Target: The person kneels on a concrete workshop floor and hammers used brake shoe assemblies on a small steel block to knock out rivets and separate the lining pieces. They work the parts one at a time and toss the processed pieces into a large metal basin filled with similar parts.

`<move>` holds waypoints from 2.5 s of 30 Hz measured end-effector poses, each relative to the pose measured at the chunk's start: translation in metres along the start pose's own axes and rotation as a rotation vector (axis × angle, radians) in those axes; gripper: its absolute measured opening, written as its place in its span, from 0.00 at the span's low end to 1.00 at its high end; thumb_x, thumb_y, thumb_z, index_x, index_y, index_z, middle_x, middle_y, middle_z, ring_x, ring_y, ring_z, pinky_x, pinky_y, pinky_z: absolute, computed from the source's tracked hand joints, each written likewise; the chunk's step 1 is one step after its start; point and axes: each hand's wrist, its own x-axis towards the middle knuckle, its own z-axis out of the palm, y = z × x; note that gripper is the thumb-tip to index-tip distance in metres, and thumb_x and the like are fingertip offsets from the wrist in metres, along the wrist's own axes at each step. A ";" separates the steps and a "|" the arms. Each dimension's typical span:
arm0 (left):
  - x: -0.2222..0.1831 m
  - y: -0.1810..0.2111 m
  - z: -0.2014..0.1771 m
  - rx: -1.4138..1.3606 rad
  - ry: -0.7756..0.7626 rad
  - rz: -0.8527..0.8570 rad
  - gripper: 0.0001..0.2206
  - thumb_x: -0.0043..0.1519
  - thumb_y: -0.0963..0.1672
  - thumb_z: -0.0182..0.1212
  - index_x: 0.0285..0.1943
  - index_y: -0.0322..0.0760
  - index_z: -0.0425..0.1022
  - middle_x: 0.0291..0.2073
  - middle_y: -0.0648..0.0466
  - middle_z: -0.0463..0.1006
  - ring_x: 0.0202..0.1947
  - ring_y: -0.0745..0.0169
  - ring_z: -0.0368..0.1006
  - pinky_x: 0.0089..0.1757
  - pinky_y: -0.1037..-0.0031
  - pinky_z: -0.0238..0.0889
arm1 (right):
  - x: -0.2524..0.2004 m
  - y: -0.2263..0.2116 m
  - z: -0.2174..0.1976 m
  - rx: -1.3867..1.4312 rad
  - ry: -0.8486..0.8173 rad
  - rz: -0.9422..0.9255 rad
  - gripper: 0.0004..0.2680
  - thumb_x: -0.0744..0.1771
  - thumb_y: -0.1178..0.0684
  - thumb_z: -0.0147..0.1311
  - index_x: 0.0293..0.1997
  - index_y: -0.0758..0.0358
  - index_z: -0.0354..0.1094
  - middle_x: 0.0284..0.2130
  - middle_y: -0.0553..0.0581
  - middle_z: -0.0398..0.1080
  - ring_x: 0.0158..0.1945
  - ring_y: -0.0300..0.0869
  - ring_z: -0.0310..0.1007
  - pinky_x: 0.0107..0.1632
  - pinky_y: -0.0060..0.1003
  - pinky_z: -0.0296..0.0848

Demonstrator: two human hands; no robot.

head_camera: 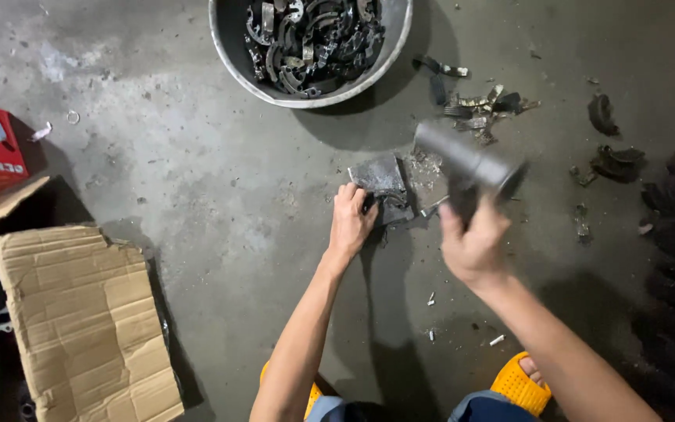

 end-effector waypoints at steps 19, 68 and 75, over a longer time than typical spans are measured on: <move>-0.010 0.007 -0.017 0.024 0.004 -0.058 0.13 0.53 0.42 0.71 0.39 0.36 0.69 0.36 0.46 0.68 0.40 0.41 0.70 0.41 0.56 0.66 | 0.004 -0.032 -0.043 0.221 -0.097 0.291 0.06 0.70 0.55 0.54 0.37 0.67 0.70 0.15 0.61 0.70 0.14 0.42 0.68 0.16 0.34 0.70; -0.011 0.040 -0.006 0.156 0.031 0.103 0.09 0.58 0.42 0.68 0.38 0.34 0.71 0.35 0.48 0.67 0.38 0.45 0.67 0.39 0.63 0.62 | -0.015 0.000 -0.010 0.014 -0.062 0.177 0.07 0.69 0.52 0.57 0.41 0.66 0.68 0.18 0.63 0.71 0.19 0.51 0.72 0.21 0.41 0.67; -0.009 0.047 -0.011 0.120 0.040 0.095 0.10 0.59 0.42 0.66 0.33 0.34 0.67 0.33 0.47 0.66 0.36 0.44 0.67 0.40 0.64 0.64 | 0.005 0.018 0.010 -0.316 -0.567 0.401 0.11 0.69 0.43 0.54 0.40 0.60 0.64 0.24 0.67 0.76 0.33 0.58 0.81 0.29 0.52 0.75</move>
